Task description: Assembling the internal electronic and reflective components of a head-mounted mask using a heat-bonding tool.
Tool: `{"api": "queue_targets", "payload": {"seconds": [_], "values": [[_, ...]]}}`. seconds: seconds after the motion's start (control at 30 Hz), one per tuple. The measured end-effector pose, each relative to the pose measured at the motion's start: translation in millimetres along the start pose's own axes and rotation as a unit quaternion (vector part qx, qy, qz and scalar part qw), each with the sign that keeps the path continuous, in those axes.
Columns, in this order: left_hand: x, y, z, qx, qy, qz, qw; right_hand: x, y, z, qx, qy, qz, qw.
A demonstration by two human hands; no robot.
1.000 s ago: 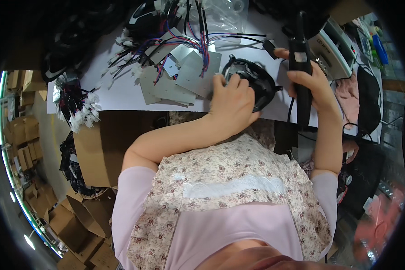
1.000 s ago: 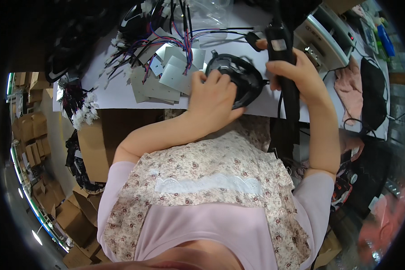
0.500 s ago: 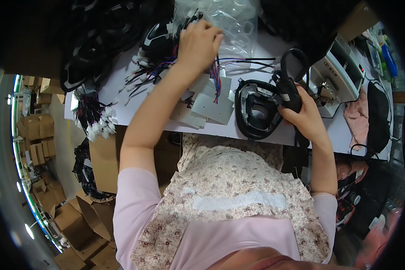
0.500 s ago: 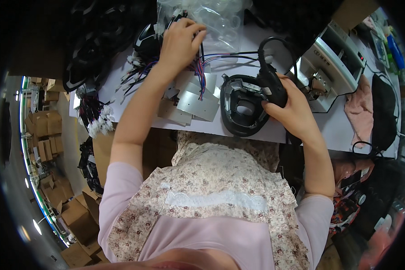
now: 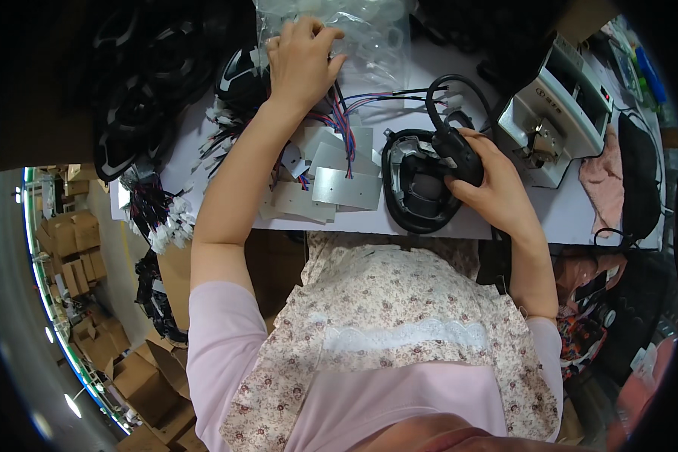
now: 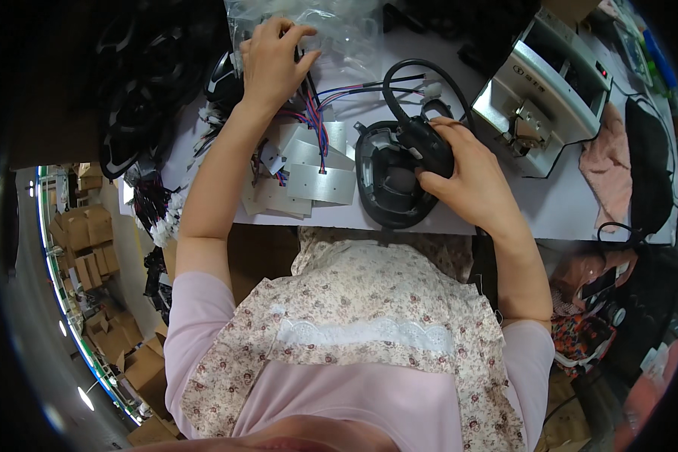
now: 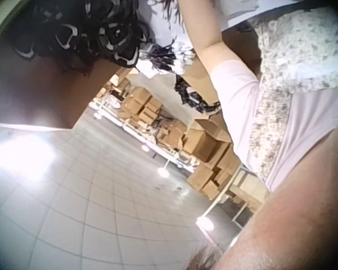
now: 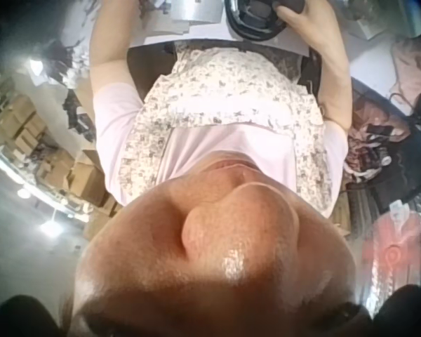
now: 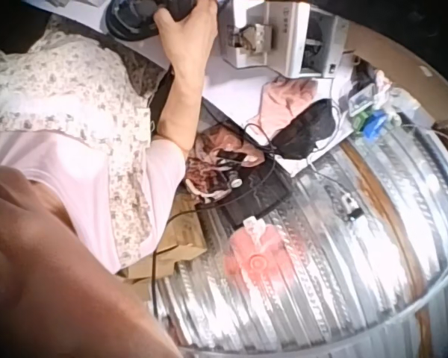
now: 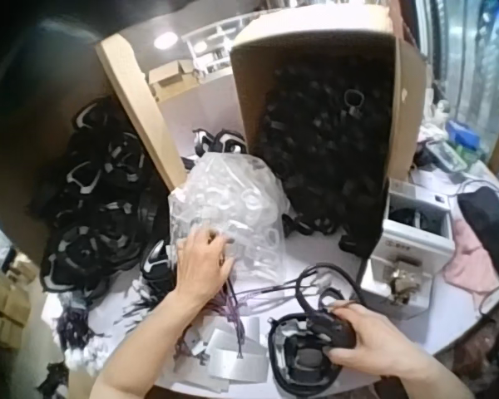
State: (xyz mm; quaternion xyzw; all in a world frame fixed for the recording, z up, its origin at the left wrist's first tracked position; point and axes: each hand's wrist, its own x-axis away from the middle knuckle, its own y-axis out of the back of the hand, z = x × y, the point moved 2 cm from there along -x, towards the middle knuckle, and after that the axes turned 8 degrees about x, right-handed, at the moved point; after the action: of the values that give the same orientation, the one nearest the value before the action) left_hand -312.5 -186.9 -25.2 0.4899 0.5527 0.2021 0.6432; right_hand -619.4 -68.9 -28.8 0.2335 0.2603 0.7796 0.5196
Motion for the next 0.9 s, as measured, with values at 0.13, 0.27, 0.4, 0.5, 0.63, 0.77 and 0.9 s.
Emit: {"api": "queue_targets", "payload": {"seconds": [0.13, 0.27, 0.4, 0.5, 0.63, 0.77, 0.9], "values": [[12.0, 5.0, 0.3, 0.031, -0.033, 0.005, 0.999, -1.2, 0.3, 0.2, 0.0, 0.002, -0.004, 1.0], [17.0, 4.7, 3.6, 0.03, -0.042, 0.015, 0.999, -0.9, -0.3, -0.1, -0.013, -0.001, -0.002, 1.0], [14.2, 5.4, -1.9, -0.046, -0.006, 0.03, 0.998, -0.9, -1.1, -2.5, -0.002, 0.007, -0.015, 1.0], [12.1, 4.2, -6.9, -0.039, -0.016, 0.025, 0.999, -0.2, -2.3, -4.0, -0.01, -0.004, 0.003, 1.0], [8.8, -12.6, 2.3, -0.047, -0.078, 0.032, 0.995, -1.0, -3.7, -5.5, -0.011, 0.004, -0.001, 1.0], [7.7, -5.9, 2.7, -0.003, -0.099, 0.018, 0.995, -0.3, -4.1, -8.4, -0.02, -0.008, -0.006, 1.0], [15.9, 26.5, -18.7, 0.168, 0.014, 0.04, 0.985, -1.9, -3.6, -7.5, -0.002, 0.007, -0.006, 1.0]]}}
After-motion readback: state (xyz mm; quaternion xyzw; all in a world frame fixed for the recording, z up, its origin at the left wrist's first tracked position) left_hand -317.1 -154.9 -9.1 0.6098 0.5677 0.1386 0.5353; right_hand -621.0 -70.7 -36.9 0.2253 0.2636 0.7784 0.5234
